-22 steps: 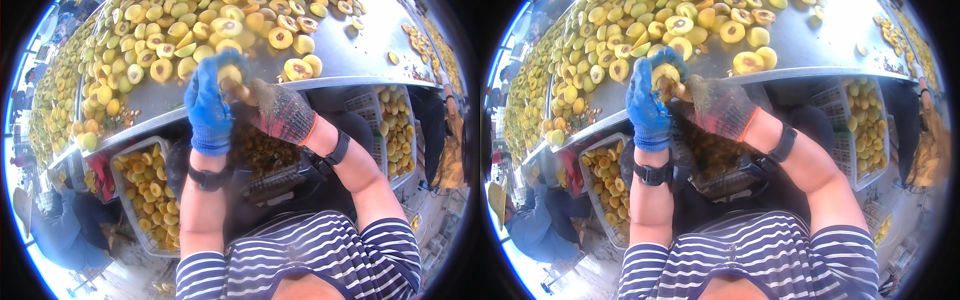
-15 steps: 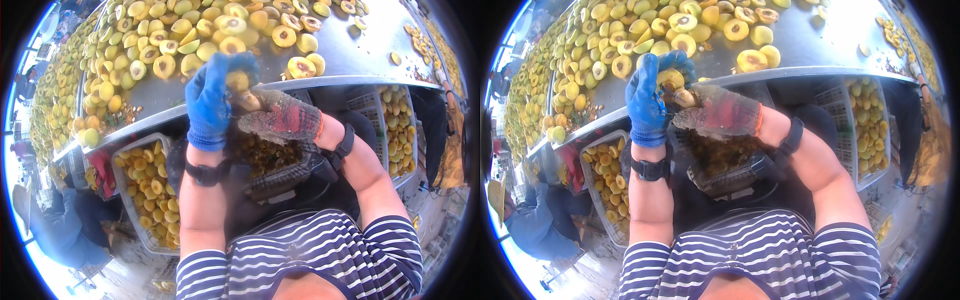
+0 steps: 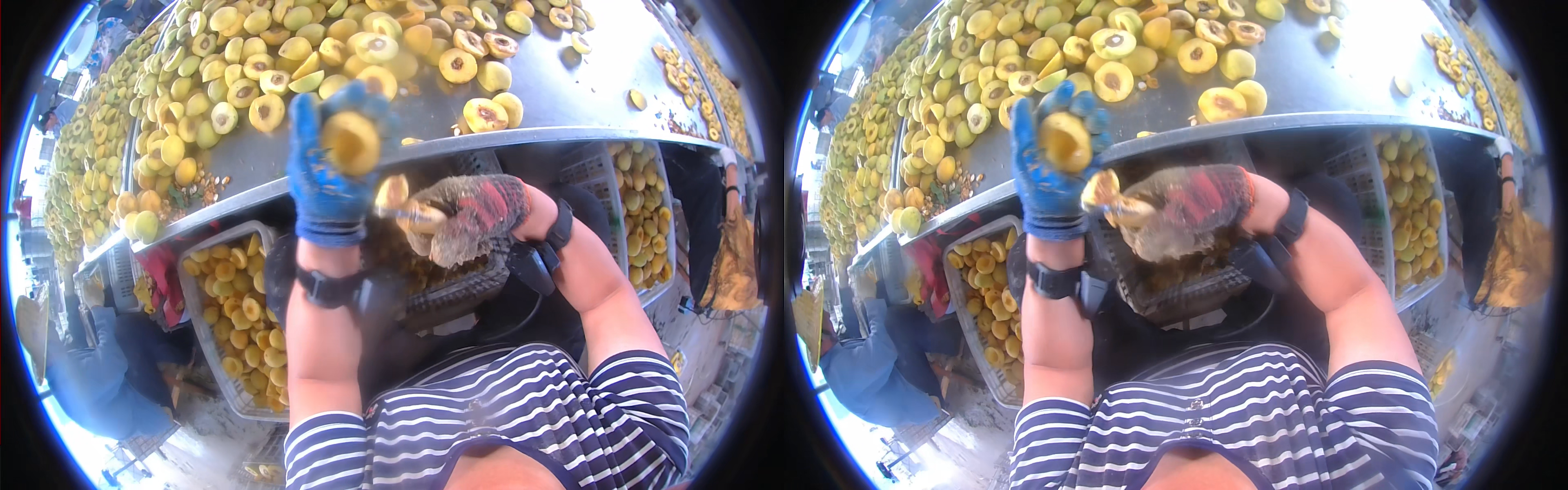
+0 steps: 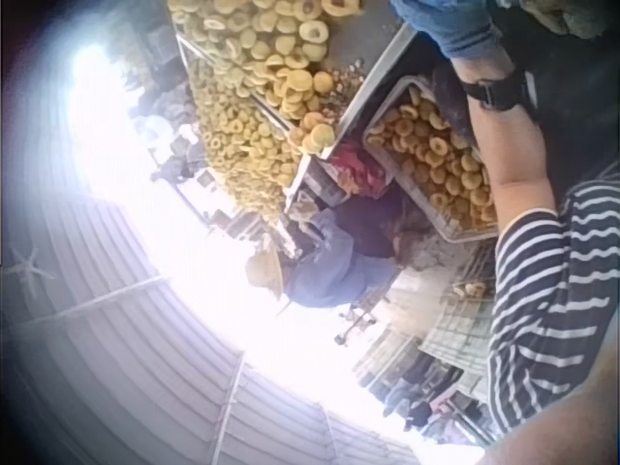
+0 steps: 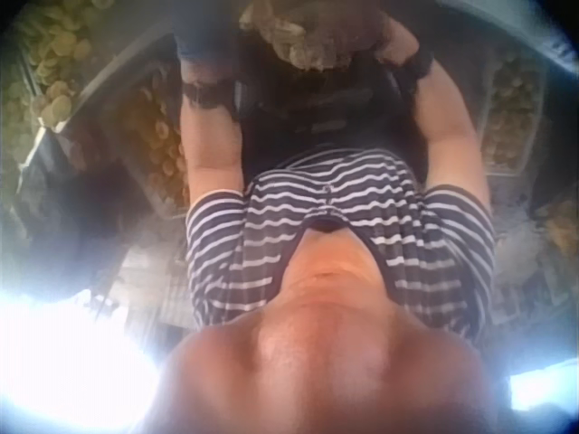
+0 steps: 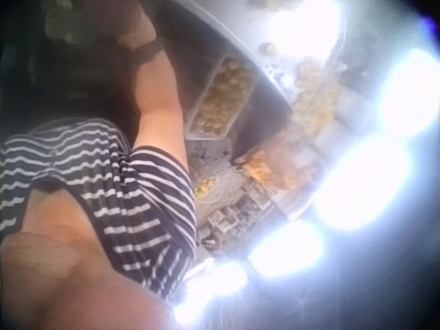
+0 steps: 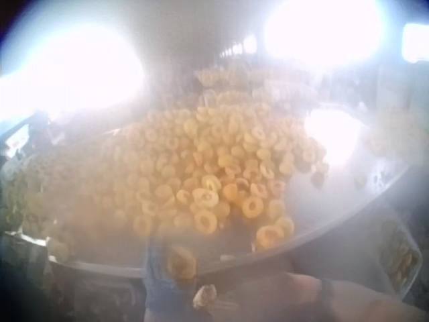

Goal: The person removes seeds from halves of fruit using a small tool and places the processed fruit into a plastic crate.

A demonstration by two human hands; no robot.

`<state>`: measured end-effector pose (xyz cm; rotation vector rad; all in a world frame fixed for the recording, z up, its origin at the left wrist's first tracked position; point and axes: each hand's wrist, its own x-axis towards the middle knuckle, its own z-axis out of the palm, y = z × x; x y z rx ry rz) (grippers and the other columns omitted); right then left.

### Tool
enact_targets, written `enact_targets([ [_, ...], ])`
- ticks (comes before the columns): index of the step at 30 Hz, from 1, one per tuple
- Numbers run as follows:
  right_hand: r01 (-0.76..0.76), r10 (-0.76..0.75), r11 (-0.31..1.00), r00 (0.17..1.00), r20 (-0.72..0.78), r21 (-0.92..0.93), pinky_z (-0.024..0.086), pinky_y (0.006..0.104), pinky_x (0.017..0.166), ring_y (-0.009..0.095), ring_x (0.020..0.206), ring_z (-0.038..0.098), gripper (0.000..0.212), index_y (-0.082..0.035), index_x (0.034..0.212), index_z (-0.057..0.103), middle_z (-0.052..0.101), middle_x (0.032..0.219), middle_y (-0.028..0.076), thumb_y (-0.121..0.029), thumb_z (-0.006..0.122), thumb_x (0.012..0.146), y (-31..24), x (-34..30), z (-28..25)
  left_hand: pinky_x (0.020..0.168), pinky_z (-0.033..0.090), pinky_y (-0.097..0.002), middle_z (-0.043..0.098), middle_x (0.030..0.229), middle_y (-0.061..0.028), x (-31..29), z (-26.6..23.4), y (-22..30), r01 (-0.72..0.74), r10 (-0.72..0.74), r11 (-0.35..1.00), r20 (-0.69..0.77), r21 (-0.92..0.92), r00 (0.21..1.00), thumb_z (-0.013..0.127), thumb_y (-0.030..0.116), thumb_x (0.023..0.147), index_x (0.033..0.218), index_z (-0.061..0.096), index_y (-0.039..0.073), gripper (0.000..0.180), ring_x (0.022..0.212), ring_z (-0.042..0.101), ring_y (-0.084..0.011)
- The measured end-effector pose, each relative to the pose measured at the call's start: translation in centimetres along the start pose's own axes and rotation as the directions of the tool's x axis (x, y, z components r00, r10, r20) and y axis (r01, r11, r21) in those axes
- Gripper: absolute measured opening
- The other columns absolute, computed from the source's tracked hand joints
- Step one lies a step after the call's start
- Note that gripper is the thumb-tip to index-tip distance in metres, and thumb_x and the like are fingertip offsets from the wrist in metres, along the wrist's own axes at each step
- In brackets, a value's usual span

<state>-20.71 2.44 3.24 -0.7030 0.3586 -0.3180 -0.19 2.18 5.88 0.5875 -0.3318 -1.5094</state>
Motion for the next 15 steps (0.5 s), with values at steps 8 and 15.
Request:
enact_targets([
  [8, -0.089, -0.004, -0.489, 0.995, -0.1, -0.868, 0.051, 0.0389, 0.077, 0.03, 0.088, 0.066, 0.047, -0.008, 0.118, 0.064, 0.068, 0.096, 0.01, -0.037, 0.072, 0.082, -7.1, 0.8, 1.1, 0.065, 0.055, -0.0353, 0.069, 0.092, -0.0139, -6.5, -4.7, 9.8, -0.361, 0.462, 0.816, -0.136, 0.451, 0.876, 0.046, 0.048, 0.1, 0.108, 0.065, -0.002, 0.055, 0.074, 0.067, -0.0263],
  [15, 0.27, 0.316, -0.514, 0.942, 0.113, -0.814, 0.053, 0.0367, 0.074, 0.027, 0.085, 0.066, 0.043, -0.011, 0.119, 0.063, 0.069, 0.091, 0.012, -0.032, 0.07, 0.083, -9.6, 6.2, 2.5, 0.076, 0.056, -0.0383, 0.07, 0.096, -0.0186, -6.6, -5.9, 8.2, -0.403, 0.465, 0.839, -0.096, 0.367, 0.88, 0.047, 0.039, 0.102, 0.111, 0.064, -0.006, 0.049, 0.086, 0.069, -0.0288],
])
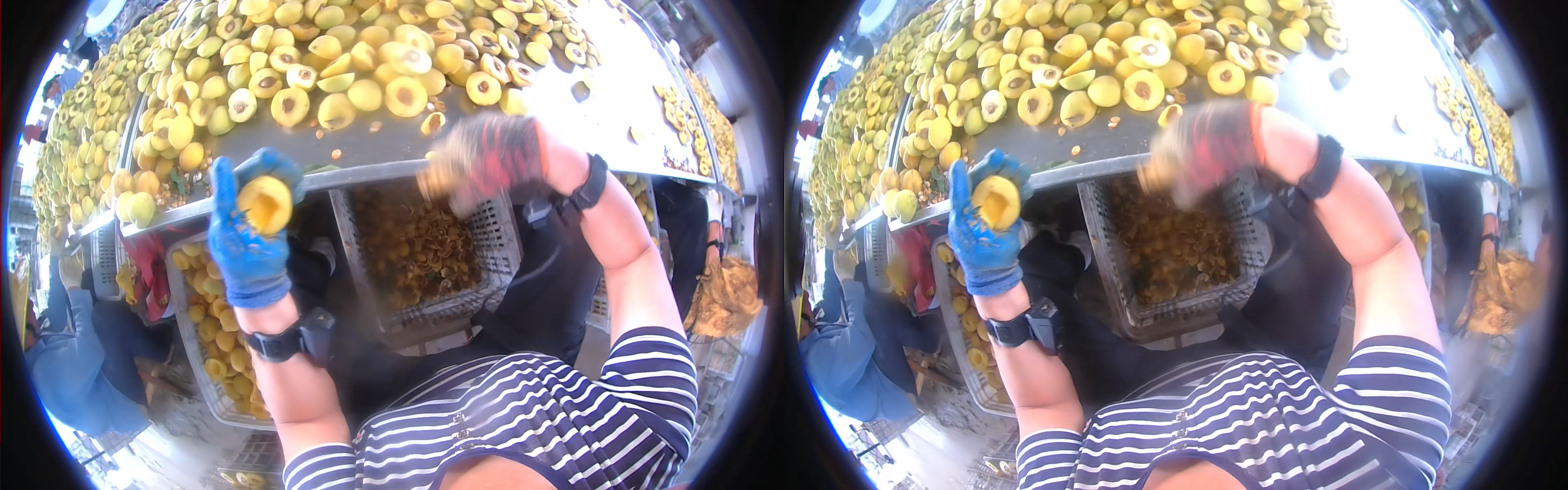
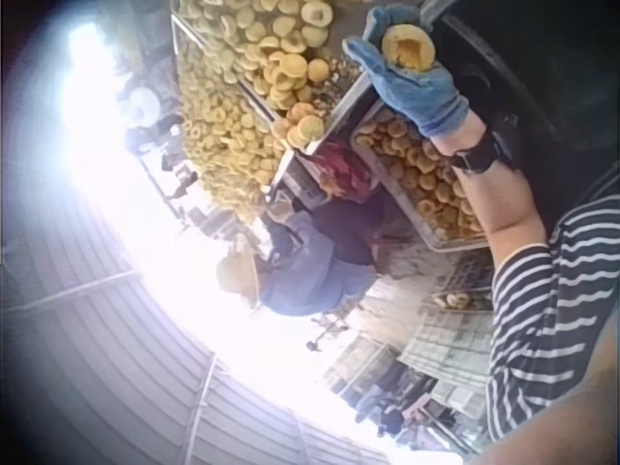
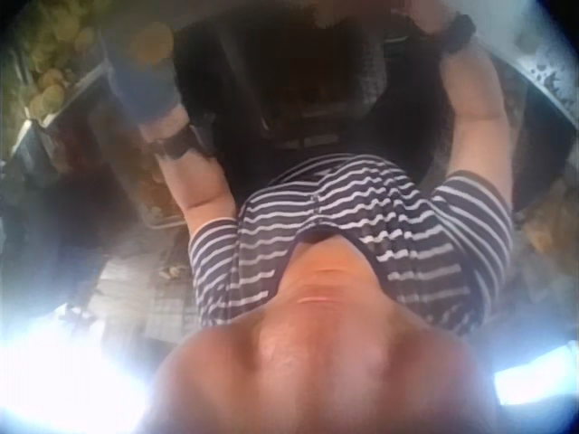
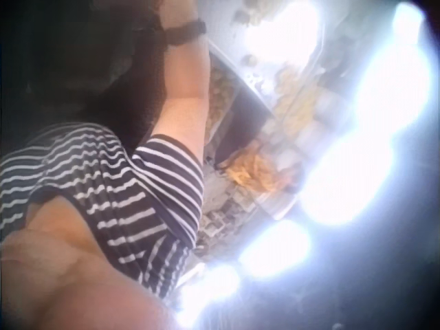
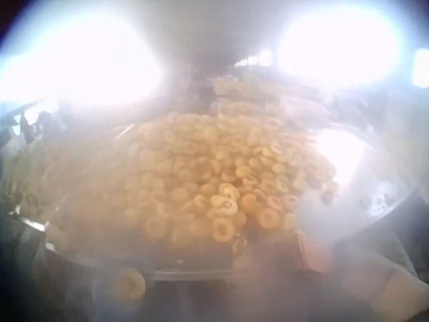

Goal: The person removes seeds from halves of fruit using a small tool and places the processed fruit into a plastic crate.

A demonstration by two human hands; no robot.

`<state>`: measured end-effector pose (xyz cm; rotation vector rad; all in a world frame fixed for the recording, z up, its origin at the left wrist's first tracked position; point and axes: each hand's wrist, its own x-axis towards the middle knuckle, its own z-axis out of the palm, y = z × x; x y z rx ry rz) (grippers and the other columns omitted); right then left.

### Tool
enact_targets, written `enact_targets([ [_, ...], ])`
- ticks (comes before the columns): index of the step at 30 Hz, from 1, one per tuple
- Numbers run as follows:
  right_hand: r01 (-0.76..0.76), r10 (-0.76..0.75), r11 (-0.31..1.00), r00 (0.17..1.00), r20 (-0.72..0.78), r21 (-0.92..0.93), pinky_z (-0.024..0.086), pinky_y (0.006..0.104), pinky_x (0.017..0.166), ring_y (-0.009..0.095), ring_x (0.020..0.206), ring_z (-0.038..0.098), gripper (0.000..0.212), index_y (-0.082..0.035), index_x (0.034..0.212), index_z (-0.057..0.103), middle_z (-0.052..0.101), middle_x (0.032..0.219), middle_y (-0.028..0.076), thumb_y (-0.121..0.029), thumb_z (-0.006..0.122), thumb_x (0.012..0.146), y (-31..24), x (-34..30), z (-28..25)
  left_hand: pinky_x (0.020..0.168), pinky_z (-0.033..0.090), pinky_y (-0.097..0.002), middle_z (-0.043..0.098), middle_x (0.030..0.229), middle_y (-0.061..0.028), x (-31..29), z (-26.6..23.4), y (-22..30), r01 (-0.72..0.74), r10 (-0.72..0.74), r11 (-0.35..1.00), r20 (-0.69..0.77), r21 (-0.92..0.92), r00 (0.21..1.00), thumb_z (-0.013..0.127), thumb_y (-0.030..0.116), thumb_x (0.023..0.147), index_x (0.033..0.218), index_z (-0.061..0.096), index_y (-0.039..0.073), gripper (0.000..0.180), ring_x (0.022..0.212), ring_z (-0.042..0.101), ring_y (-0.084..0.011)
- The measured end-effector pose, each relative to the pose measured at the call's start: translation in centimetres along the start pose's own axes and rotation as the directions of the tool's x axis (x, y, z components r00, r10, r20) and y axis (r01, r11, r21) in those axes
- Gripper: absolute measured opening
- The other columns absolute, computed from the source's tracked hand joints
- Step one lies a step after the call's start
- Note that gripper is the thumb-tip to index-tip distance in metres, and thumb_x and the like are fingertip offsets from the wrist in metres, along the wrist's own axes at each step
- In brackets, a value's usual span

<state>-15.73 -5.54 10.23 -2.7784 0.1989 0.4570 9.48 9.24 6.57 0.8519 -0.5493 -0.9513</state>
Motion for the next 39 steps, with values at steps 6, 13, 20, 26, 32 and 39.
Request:
enact_targets([
  [6, -0.616, 0.547, 0.77, 0.506, -0.667, 0.164, 0.052, 0.0304, 0.068, 0.018, 0.076, 0.065, 0.041, -0.01, 0.122, 0.062, 0.069, 0.086, 0.008, -0.033, 0.067, 0.088, 9.2, 6.7, 5.3, 0.083, 0.051, -0.0299, 0.07, 0.098, -0.0118, 1.8, 2.0, -2.9, 0.138, -0.149, 0.988, 0.207, 0.064, 0.967, 0.052, 0.032, 0.102, 0.107, 0.069, -0.002, 0.038, 0.089, 0.066, -0.017],
  [13, -0.257, 0.741, 0.494, 0.623, -0.248, 0.831, 0.047, 0.0261, 0.059, 0.011, 0.066, 0.059, 0.058, -0.013, 0.136, 0.055, 0.068, 0.09, 0.009, -0.034, 0.071, 0.084, 4.3, 3.8, 0.4, 0.089, 0.055, -0.0357, 0.06, 0.127, -0.0166, 2.9, 3.1, -6.1, 0.059, -0.126, 0.943, 0.186, 0.328, 0.974, 0.049, 0.026, 0.103, 0.133, 0.053, -0.004, 0.042, 0.111, 0.063, -0.0252],
  [20, -0.124, -0.238, 0.935, 0.472, -0.849, -0.331, 0.054, 0.0345, 0.065, 0.025, 0.078, 0.066, 0.041, -0.007, 0.122, 0.063, 0.063, 0.098, 0.014, -0.025, 0.072, 0.086, 1.1, 1.1, 0.7, 0.079, 0.059, -0.0349, 0.061, 0.122, -0.0145, 1.3, 6.9, -6.3, 0.515, -0.486, 0.854, 0.456, 0.07, 0.745, 0.051, 0.049, 0.099, 0.133, 0.049, -0.003, 0.061, 0.101, 0.066, -0.0247],
  [26, -0.178, 0.517, 0.854, 0.399, -0.757, 0.489, 0.052, 0.0386, 0.068, 0.033, 0.077, 0.066, 0.033, -0.003, 0.111, 0.058, 0.067, 0.089, 0.015, -0.022, 0.072, 0.088, -6.0, -2.3, 5.1, 0.095, 0.051, -0.0337, 0.06, 0.126, -0.013, 1.3, 6.2, -9.1, -0.64, 0.214, 0.548, 0.649, 0.538, 0.73, 0.055, 0.016, 0.098, 0.134, 0.046, -0.003, 0.042, 0.111, 0.06, -0.0214],
  [32, -0.213, 0.438, 0.899, 0.473, -0.764, 0.383, 0.049, 0.0382, 0.064, 0.031, 0.076, 0.065, 0.031, -0.002, 0.11, 0.057, 0.064, 0.083, 0.016, -0.018, 0.071, 0.088, -4.1, -2.8, 7.0, 0.087, 0.056, -0.0375, 0.066, 0.116, -0.0206, 1.8, 6.0, -10.0, -0.559, 0.15, 0.586, 0.599, 0.587, 0.787, 0.071, 0.018, 0.087, 0.14, 0.042, -0.005, 0.065, 0.102, 0.068, -0.0303],
  [39, -0.086, 0.419, 0.904, 0.379, -0.825, 0.419, 0.048, 0.0368, 0.06, 0.03, 0.071, 0.063, 0.03, -0.002, 0.112, 0.056, 0.063, 0.085, 0.014, -0.015, 0.07, 0.089, -4.2, -2.4, 7.1, 0.094, 0.053, -0.0365, 0.062, 0.125, -0.0205, 1.0, 7.1, -7.8, -0.538, 0.066, 0.726, 0.735, 0.429, 0.675, 0.043, 0.019, 0.103, 0.139, 0.045, -0.004, 0.042, 0.109, 0.063, -0.0234],
])
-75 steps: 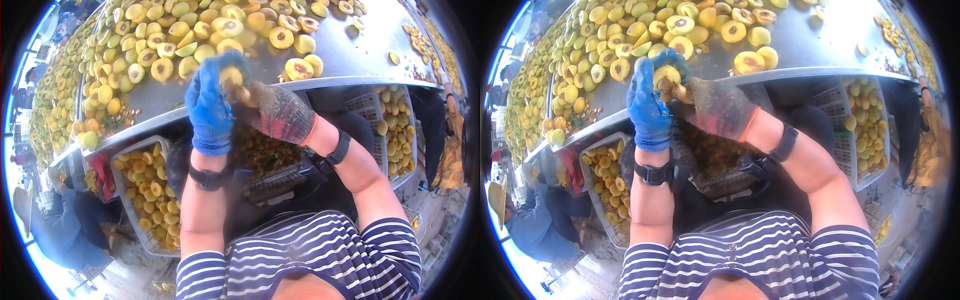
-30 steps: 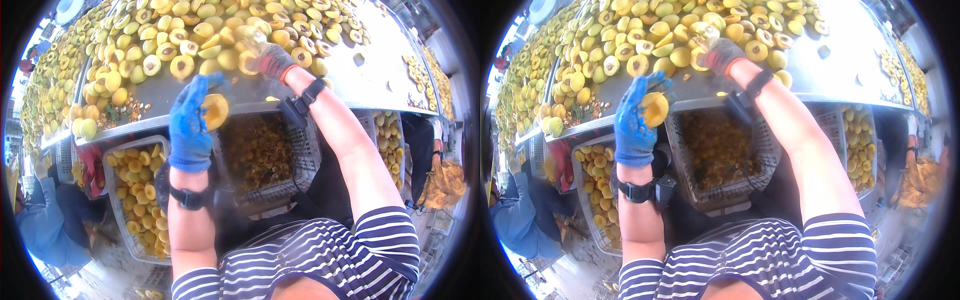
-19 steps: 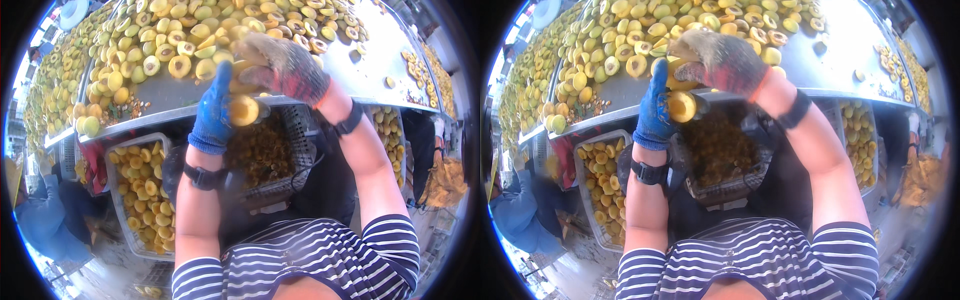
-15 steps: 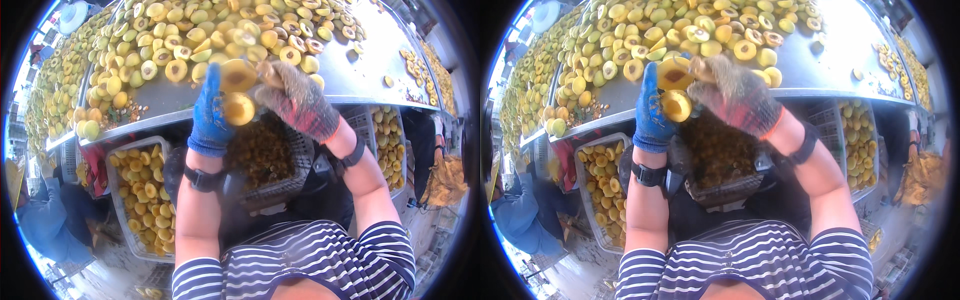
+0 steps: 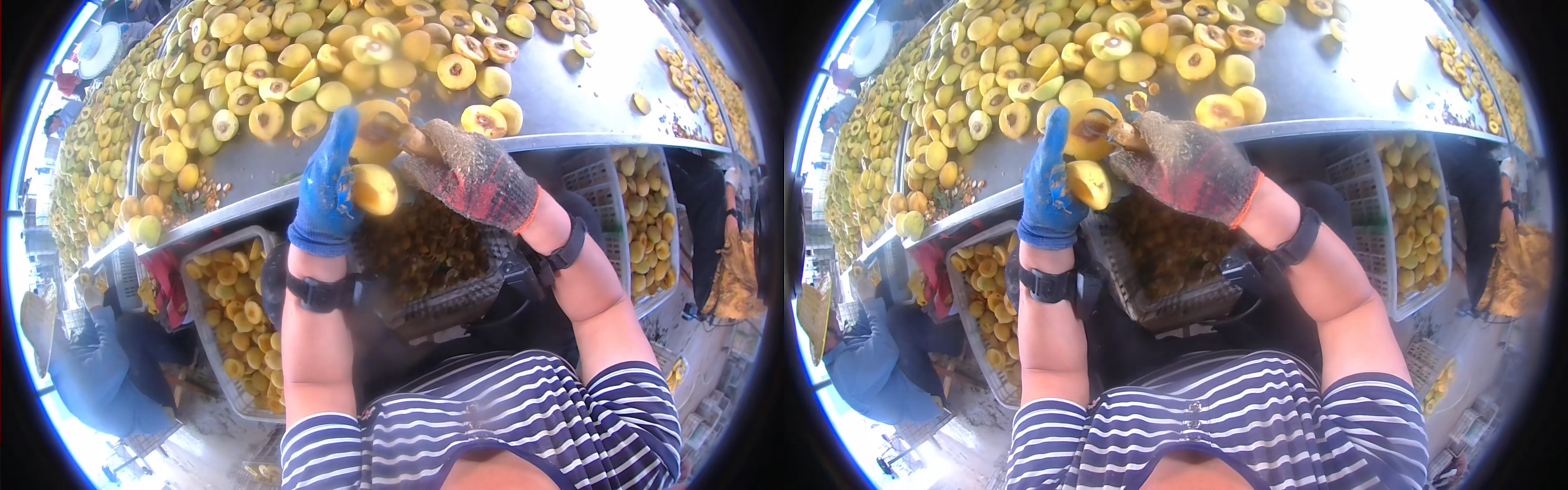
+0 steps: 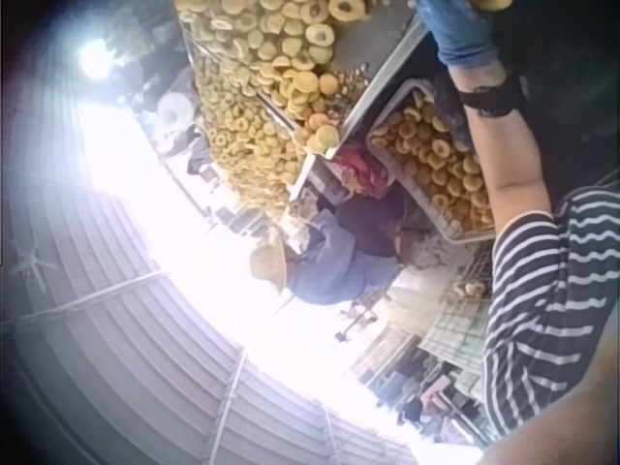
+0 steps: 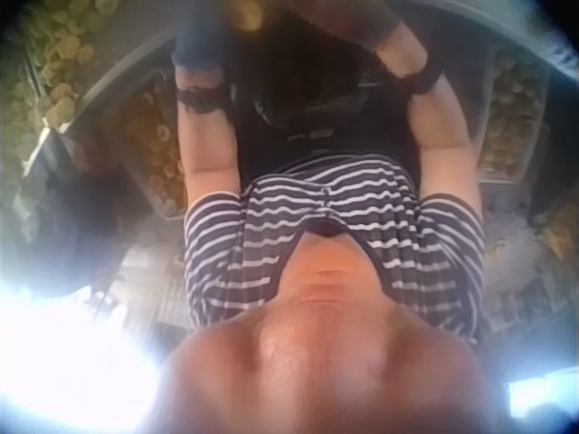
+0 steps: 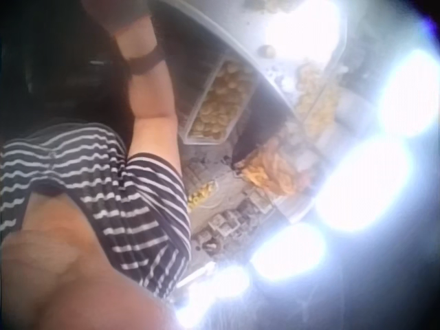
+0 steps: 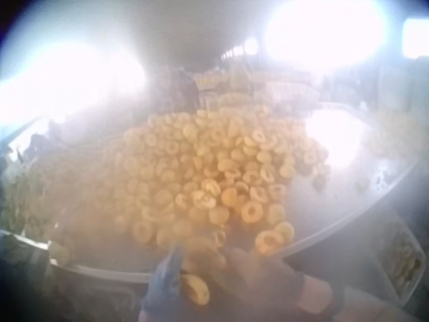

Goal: The person removes seeds from halves of fruit using a small tool and places the processed fruit into a plastic crate.

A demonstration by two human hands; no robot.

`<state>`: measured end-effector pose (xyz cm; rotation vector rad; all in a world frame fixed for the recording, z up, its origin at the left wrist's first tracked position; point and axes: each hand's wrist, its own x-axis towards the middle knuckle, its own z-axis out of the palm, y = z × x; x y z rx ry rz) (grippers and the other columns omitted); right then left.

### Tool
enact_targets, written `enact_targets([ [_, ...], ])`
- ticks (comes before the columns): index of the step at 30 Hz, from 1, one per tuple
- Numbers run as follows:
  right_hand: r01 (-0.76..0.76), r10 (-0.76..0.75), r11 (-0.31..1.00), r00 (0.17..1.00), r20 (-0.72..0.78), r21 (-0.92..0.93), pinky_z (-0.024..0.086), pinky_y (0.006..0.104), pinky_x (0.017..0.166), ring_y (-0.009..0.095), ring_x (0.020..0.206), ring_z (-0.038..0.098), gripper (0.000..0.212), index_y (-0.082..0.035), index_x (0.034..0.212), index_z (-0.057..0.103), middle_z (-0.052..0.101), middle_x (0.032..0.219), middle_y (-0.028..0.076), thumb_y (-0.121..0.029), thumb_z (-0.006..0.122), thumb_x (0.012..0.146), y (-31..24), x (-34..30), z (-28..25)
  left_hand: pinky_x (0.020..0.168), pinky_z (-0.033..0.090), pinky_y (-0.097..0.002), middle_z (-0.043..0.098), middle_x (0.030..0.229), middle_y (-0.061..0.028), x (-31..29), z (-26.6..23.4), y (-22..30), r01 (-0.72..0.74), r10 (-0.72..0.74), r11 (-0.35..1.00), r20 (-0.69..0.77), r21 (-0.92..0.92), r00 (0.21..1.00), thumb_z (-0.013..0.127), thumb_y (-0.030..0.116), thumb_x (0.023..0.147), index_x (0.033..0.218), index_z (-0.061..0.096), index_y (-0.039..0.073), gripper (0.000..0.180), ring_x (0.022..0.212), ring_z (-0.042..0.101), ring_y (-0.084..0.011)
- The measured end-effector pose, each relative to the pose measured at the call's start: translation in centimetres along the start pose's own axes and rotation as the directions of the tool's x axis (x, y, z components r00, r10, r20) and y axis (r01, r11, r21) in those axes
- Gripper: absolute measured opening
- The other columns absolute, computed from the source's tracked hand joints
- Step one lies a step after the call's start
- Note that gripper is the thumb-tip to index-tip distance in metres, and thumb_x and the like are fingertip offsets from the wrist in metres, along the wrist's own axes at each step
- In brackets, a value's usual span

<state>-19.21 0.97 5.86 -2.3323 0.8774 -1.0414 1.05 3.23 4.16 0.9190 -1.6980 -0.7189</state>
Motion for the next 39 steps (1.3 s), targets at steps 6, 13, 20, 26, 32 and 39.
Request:
enact_targets([
  [6, -0.314, 0.319, 0.924, 0.948, 0.014, 0.216, 0.048, 0.0401, 0.062, 0.036, 0.073, 0.063, 0.027, -0.003, 0.111, 0.056, 0.063, 0.079, 0.017, -0.015, 0.068, 0.09, -0.6, -0.4, 1.8, 0.09, 0.053, -0.0386, 0.062, 0.124, -0.0213, -0.8, 0.2, -0.9, -0.089, 0.155, 0.814, -0.068, 0.574, 0.986, 0.078, 0.01, 0.078, 0.145, 0.038, 0.0, 0.078, 0.106, 0.066, -0.0292],
  [13, -0.172, 0.179, 0.978, 0.983, -0.052, 0.119, 0.047, 0.0397, 0.061, 0.037, 0.07, 0.061, 0.023, -0.003, 0.107, 0.057, 0.062, 0.078, 0.019, -0.014, 0.067, 0.091, -0.9, -0.3, 1.9, 0.099, 0.048, -0.0353, 0.058, 0.131, -0.0178, -1.0, 0.0, -1.2, -0.018, 0.042, 0.975, -0.107, 0.222, 0.993, 0.062, 0.007, 0.091, 0.138, 0.047, -0.002, 0.05, 0.116, 0.06, -0.0244],
  [20, -0.335, 0.319, 0.917, 0.942, 0.106, 0.217, 0.048, 0.0351, 0.06, 0.024, 0.068, 0.062, 0.023, -0.004, 0.111, 0.056, 0.063, 0.08, 0.013, -0.015, 0.064, 0.093, -1.1, -0.6, 2.2, 0.101, 0.046, -0.037, 0.057, 0.133, -0.0179, 1.2, 1.1, 1.5, 0.034, -0.028, 0.999, -0.23, 0.022, 0.973, 0.057, 0.006, 0.094, 0.134, 0.05, -0.004, 0.041, 0.119, 0.058, -0.0271],
  [26, -0.586, 0.457, 0.536, 0.807, 0.374, 0.608, 0.048, 0.0375, 0.058, 0.02, 0.063, 0.059, 0.032, 0.002, 0.096, 0.054, 0.061, 0.071, 0.012, -0.028, 0.064, 0.096, -1.5, -0.5, 2.1, 0.101, 0.045, -0.0324, 0.055, 0.131, -0.0111, 0.9, 1.5, 0.5, 0.111, -0.216, 0.882, -0.183, -0.458, 0.959, 0.036, 0.03, 0.107, 0.14, 0.045, -0.002, 0.047, 0.117, 0.055, -0.0183],
  [32, -0.258, 0.278, 0.908, 0.96, -0.013, 0.331, 0.047, 0.037, 0.055, 0.027, 0.063, 0.061, 0.029, 0.0, 0.095, 0.057, 0.062, 0.073, 0.014, -0.028, 0.062, 0.096, -0.4, -1.7, 4.2, 0.108, 0.038, -0.0356, 0.051, 0.138, -0.0132, 0.8, 2.2, 1.2, 0.153, -0.223, 0.941, -0.213, -0.301, 0.951, 0.038, 0.025, 0.106, 0.138, 0.047, -0.004, 0.044, 0.123, 0.051, -0.0201],
  [39, -0.064, 0.072, 0.996, 0.984, -0.164, 0.057, 0.045, 0.0419, 0.054, 0.036, 0.065, 0.059, 0.02, -0.002, 0.094, 0.059, 0.058, 0.076, 0.016, -0.021, 0.057, 0.098, 0.9, -1.6, 5.0, 0.107, 0.038, -0.0345, 0.051, 0.137, -0.0121, 0.7, 2.7, 1.3, 0.112, -0.208, 0.927, -0.242, -0.358, 0.948, 0.037, 0.026, 0.106, 0.14, 0.044, -0.002, 0.045, 0.122, 0.051, -0.0181],
])
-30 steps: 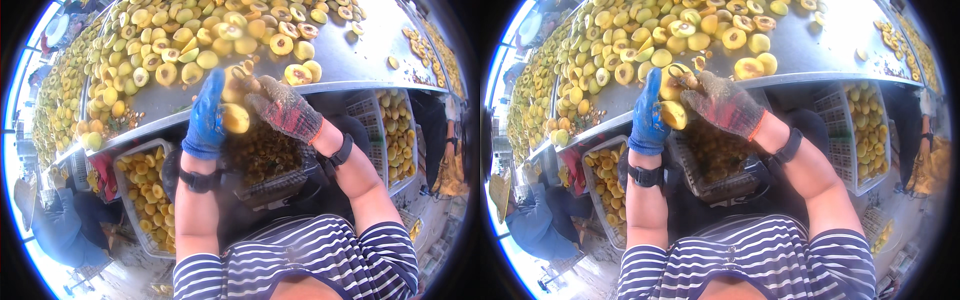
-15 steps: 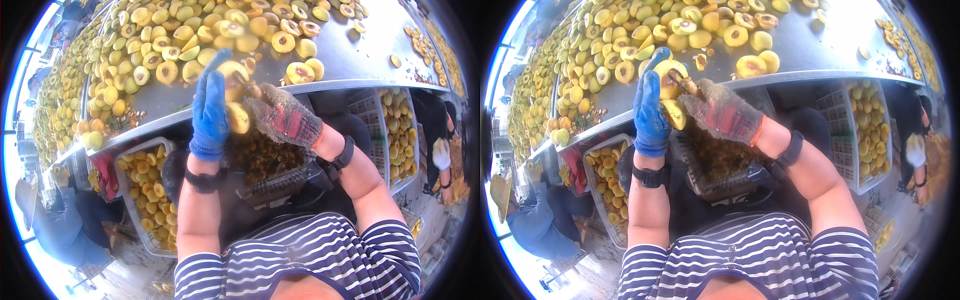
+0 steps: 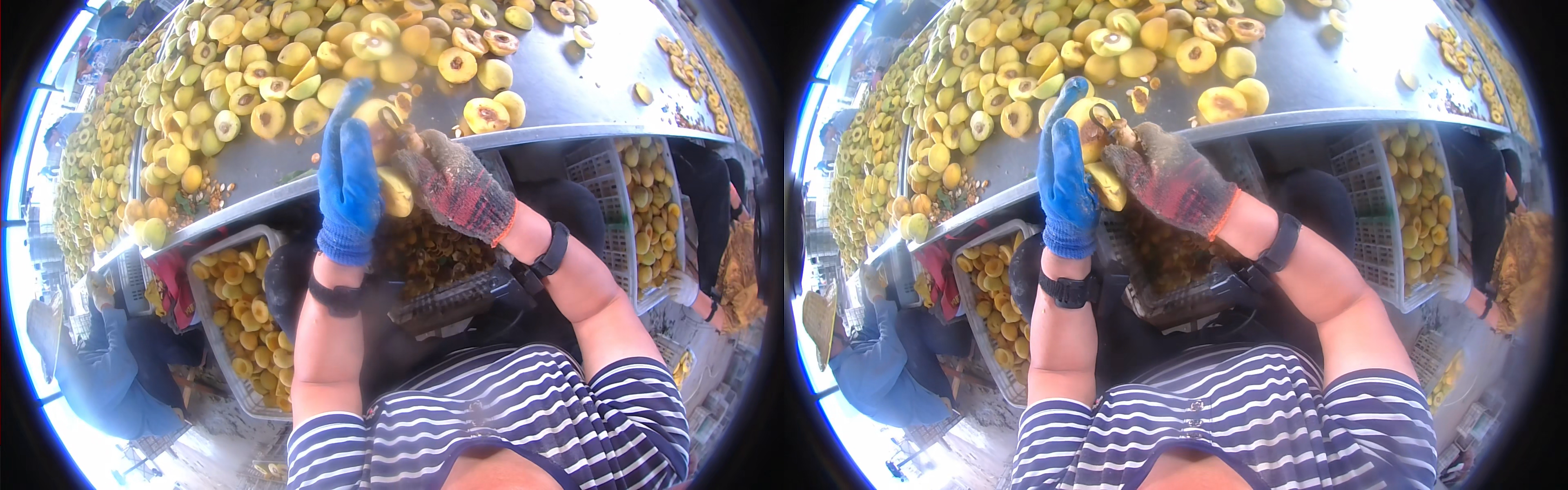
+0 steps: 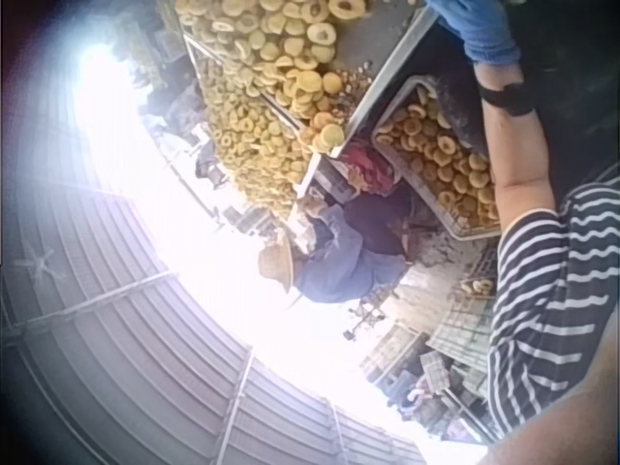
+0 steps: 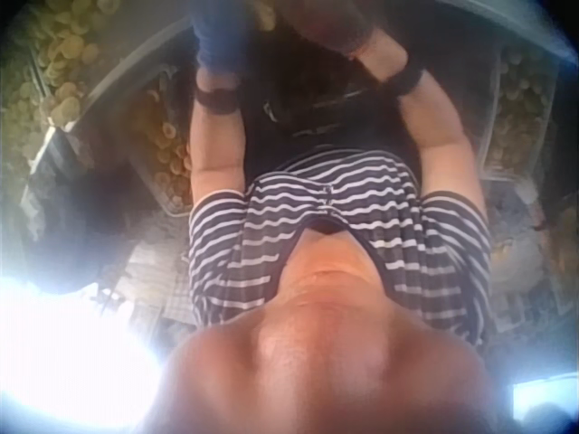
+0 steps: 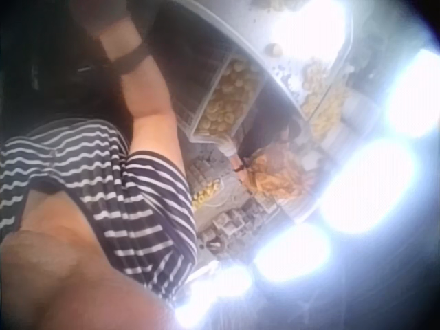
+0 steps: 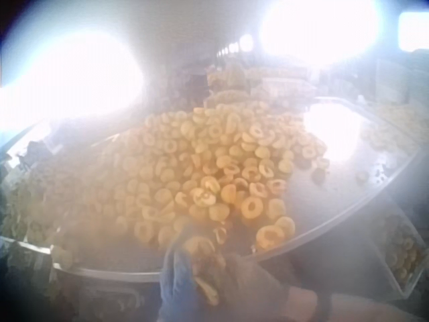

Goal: The person removes seeds from halves of fruit using a small tool and places the processed fruit into a plastic crate.

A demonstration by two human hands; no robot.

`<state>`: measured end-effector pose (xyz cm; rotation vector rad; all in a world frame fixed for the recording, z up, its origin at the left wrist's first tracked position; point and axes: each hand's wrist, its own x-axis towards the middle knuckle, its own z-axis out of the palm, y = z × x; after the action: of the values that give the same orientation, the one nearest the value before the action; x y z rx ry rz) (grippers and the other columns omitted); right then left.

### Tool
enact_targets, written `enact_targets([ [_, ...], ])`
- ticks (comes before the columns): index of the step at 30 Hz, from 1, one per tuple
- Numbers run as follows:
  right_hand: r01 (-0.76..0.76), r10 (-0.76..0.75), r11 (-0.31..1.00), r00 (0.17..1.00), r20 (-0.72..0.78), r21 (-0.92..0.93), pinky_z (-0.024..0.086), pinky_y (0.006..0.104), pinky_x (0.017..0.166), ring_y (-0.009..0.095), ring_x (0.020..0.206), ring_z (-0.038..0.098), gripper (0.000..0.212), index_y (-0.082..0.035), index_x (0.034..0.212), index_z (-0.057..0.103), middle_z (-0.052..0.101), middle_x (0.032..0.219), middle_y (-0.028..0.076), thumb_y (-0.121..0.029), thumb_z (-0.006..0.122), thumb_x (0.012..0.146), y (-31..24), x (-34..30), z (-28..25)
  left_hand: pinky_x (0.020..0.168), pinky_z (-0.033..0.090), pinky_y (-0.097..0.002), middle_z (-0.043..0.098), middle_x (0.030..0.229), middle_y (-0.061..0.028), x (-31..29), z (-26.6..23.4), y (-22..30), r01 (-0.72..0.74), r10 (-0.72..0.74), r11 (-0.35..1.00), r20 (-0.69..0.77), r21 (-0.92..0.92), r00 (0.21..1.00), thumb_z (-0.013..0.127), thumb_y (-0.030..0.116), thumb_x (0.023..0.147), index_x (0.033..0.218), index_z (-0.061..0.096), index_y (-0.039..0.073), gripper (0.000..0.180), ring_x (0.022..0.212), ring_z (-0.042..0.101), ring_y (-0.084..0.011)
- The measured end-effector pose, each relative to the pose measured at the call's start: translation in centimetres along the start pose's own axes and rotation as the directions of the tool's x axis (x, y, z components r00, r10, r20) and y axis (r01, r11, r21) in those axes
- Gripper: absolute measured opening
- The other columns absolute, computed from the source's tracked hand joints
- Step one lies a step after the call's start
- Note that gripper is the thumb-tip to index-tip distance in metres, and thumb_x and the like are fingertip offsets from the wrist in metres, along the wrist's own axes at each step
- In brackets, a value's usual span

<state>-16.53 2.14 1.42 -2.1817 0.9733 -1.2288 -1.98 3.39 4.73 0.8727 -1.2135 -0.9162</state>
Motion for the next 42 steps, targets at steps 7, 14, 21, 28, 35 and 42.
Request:
enact_targets([
  [7, 0.325, -0.317, 0.917, 0.946, 0.072, -0.233, 0.046, 0.0415, 0.056, 0.036, 0.066, 0.06, 0.025, -0.001, 0.093, 0.059, 0.059, 0.073, 0.018, -0.026, 0.058, 0.098, -0.6, 0.3, -0.7, 0.101, 0.044, -0.0307, 0.054, 0.132, -0.0102, 0.3, -0.8, -0.1, 0.02, -0.021, 0.998, 0.015, 0.059, 1.0, 0.036, 0.025, 0.106, 0.14, 0.044, -0.001, 0.044, 0.114, 0.055, -0.0153],
  [14, -0.202, 0.2, 0.977, 0.979, 0.043, 0.065, 0.047, 0.0408, 0.057, 0.035, 0.066, 0.06, 0.026, -0.002, 0.095, 0.06, 0.06, 0.074, 0.018, -0.028, 0.058, 0.098, -2.7, 0.6, -1.3, 0.1, 0.045, -0.0312, 0.055, 0.132, -0.011, 0.4, -0.7, -0.6, 0.051, -0.051, 0.998, -0.004, -0.045, 0.999, 0.036, 0.025, 0.106, 0.14, 0.045, -0.002, 0.043, 0.114, 0.056, -0.0165],
  [21, -0.211, 0.211, 0.977, 0.977, -0.006, -0.037, 0.047, 0.0413, 0.057, 0.035, 0.065, 0.061, 0.028, 0.001, 0.095, 0.059, 0.062, 0.076, 0.018, -0.027, 0.062, 0.096, -2.7, 0.4, -1.3, 0.105, 0.041, -0.0342, 0.054, 0.133, -0.0136, 0.1, 0.1, -0.1, -0.004, 0.005, 0.999, -0.012, 0.041, 1.0, 0.035, 0.025, 0.107, 0.139, 0.045, -0.004, 0.044, 0.12, 0.053, -0.0199],
  [28, 0.002, -0.011, 0.984, 0.999, 0.049, 0.181, 0.046, 0.0368, 0.053, 0.027, 0.061, 0.061, 0.023, -0.003, 0.095, 0.06, 0.063, 0.076, 0.012, -0.025, 0.062, 0.096, -1.7, 0.0, -1.5, 0.097, 0.047, -0.0314, 0.059, 0.126, -0.0119, 0.1, -0.4, 0.2, 0.022, -0.024, 0.993, 0.02, 0.116, 1.0, 0.037, 0.026, 0.106, 0.138, 0.047, -0.002, 0.044, 0.109, 0.059, -0.0173],
  [35, -0.821, 0.374, 0.117, 0.557, 0.742, 0.558, 0.042, 0.0233, 0.043, 0.011, 0.056, 0.059, 0.039, -0.008, 0.126, 0.054, 0.065, 0.09, 0.006, -0.033, 0.061, 0.098, -3.3, 0.5, -3.8, 0.089, 0.05, -0.0288, 0.065, 0.116, -0.0093, 0.6, -1.6, 1.3, 0.193, -0.185, 0.979, 0.128, -0.056, 0.974, 0.044, 0.028, 0.104, 0.13, 0.056, -0.002, 0.042, 0.099, 0.062, -0.0155],
  [42, -0.779, 0.235, -0.089, 0.589, 0.773, 0.621, 0.046, 0.0211, 0.057, 0.008, 0.073, 0.059, 0.035, -0.007, 0.115, 0.061, 0.062, 0.092, 0.0, -0.036, 0.065, 0.095, -2.8, -0.3, -3.6, 0.088, 0.051, -0.0288, 0.065, 0.116, -0.0103, 0.7, -1.8, 2.1, 0.194, -0.191, 0.981, 0.259, 0.011, 0.947, 0.042, 0.04, 0.104, 0.126, 0.059, -0.003, 0.051, 0.097, 0.064, -0.0157],
])
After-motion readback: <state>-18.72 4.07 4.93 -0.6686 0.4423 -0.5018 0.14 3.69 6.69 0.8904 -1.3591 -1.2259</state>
